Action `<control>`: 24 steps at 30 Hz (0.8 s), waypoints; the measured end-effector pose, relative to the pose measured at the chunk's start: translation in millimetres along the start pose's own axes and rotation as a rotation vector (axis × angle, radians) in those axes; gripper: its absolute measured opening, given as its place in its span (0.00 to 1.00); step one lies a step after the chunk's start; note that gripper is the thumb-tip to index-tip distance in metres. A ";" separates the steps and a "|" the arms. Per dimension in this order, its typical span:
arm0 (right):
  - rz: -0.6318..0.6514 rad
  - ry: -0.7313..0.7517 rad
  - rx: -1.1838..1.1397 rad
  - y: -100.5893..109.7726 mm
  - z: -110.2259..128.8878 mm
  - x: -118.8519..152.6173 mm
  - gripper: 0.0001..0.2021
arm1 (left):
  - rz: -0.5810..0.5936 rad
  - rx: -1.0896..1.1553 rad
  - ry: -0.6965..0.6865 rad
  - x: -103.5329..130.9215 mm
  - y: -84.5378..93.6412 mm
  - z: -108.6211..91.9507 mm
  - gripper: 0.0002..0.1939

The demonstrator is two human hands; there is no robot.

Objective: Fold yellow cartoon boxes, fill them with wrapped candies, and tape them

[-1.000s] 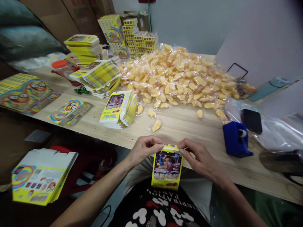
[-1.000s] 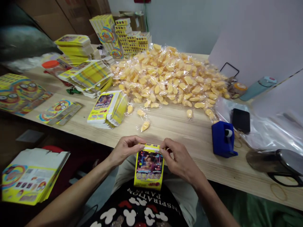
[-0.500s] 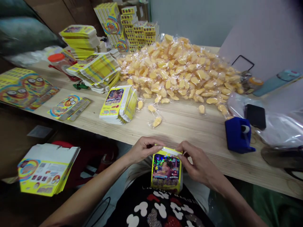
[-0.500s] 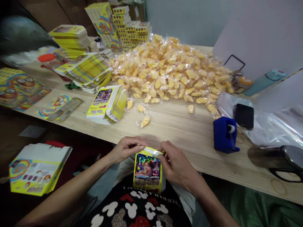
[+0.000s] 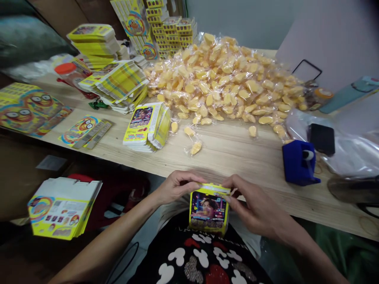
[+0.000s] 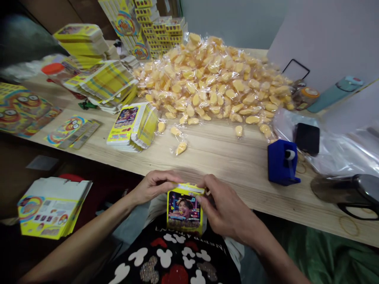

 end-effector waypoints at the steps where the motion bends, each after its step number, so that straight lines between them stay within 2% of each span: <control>1: -0.017 0.013 0.013 -3.1 -0.4 1.9 0.04 | 0.015 0.027 0.013 1.2 -1.3 3.3 0.16; 3: -0.060 0.046 0.057 -9.3 -1.5 3.8 0.03 | 0.008 0.053 0.035 3.2 -3.6 9.5 0.18; 6: -0.072 0.083 0.106 -16.9 -5.4 3.3 0.06 | -0.055 -0.012 0.014 4.5 -5.7 15.1 0.14; 9: -0.086 0.111 0.071 -17.4 -8.5 1.0 0.07 | -0.085 -0.056 -0.024 3.0 -7.7 12.2 0.12; 12: -0.180 0.162 -0.033 -10.4 -2.0 0.9 0.07 | -0.032 -0.099 -0.097 -4.1 -11.3 -8.2 0.13; 14: -0.257 0.216 -0.099 -1.3 5.8 3.8 0.10 | -0.020 -0.207 -0.210 -11.5 -11.4 -32.7 0.13; 15: -0.289 0.246 -0.116 5.7 8.2 6.0 0.13 | -0.056 -0.285 -0.290 -15.7 -9.0 -46.7 0.13; 17: -0.390 0.271 -0.092 29.9 3.2 13.8 0.18 | -0.218 -0.455 -0.454 -24.7 0.8 -72.9 0.15; 18: -0.487 0.255 -0.049 48.6 -5.4 21.1 0.20 | -0.324 -0.530 -0.522 -29.8 6.7 -83.2 0.17; 20: -0.792 0.112 0.055 95.6 -35.5 46.1 0.18 | -0.495 -0.640 -0.626 -41.4 14.2 -95.8 0.20; 22: -1.105 -0.145 0.063 139.9 -77.2 79.6 0.13 | -0.535 -0.694 -0.702 -55.6 12.0 -96.9 0.21; 23: -1.180 -0.288 0.003 155.3 -100.0 92.8 0.11 | -0.513 -0.704 -0.733 -62.9 7.9 -93.5 0.20; 24: -1.199 -0.377 -0.050 166.1 -119.7 101.0 0.09 | -0.476 -0.707 -0.750 -70.0 2.8 -87.9 0.19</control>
Point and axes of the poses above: each hand's wrist, its own x-axis away from the middle knuckle, its own y-axis out of the back of the hand, z = x × y, the point moved 5 cm from there along -x, towards the middle knuckle, and after that the axes turned 9 degrees about -x, right-handed, at the moved point
